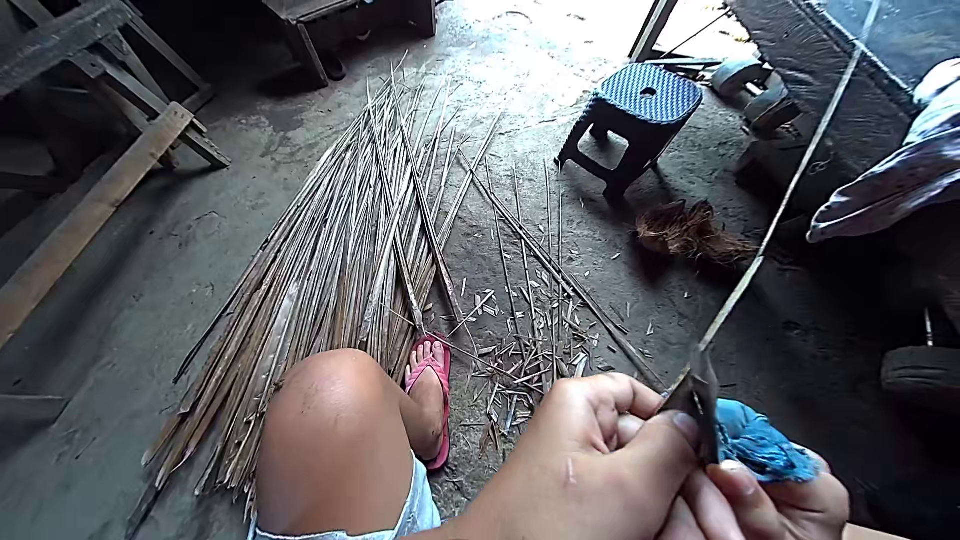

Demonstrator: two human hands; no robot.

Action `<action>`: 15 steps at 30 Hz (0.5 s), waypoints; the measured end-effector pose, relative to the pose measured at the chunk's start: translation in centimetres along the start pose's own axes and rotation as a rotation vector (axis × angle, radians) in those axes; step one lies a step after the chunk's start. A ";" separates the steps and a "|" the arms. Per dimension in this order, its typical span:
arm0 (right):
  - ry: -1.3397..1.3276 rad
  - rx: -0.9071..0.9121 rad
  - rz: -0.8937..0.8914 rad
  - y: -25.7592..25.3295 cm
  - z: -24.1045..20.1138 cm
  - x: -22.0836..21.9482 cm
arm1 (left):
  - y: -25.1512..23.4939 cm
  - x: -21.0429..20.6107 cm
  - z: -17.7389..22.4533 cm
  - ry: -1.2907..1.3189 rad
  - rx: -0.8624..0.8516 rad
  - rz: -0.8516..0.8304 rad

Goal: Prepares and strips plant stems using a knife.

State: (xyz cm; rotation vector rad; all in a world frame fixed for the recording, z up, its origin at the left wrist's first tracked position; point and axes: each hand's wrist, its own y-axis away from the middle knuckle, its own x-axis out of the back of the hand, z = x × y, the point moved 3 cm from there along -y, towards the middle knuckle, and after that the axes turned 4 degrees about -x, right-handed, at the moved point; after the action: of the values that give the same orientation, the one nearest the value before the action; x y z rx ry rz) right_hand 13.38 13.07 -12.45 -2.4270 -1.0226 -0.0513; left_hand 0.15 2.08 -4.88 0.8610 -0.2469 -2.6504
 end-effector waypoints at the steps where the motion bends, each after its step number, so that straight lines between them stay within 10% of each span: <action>1: 0.031 0.003 0.017 -0.1 0.2 0.1 | 0.0 0.1 0.0 -0.004 -0.002 -0.002; 6: 0.008 -0.191 0.225 -1.3 0.8 2.3 | 0.5 0.2 0.6 -0.053 -0.019 -0.039; 15: -0.445 -0.383 0.095 -1.1 -2.8 -0.3 | -0.2 0.0 -0.8 -0.292 -0.001 -0.021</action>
State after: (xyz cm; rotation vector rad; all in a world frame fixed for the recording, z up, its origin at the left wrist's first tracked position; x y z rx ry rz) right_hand 12.86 12.19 -9.60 -2.9143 -1.1662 0.3747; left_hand 0.53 2.21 -5.59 0.4742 -0.3083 -2.7895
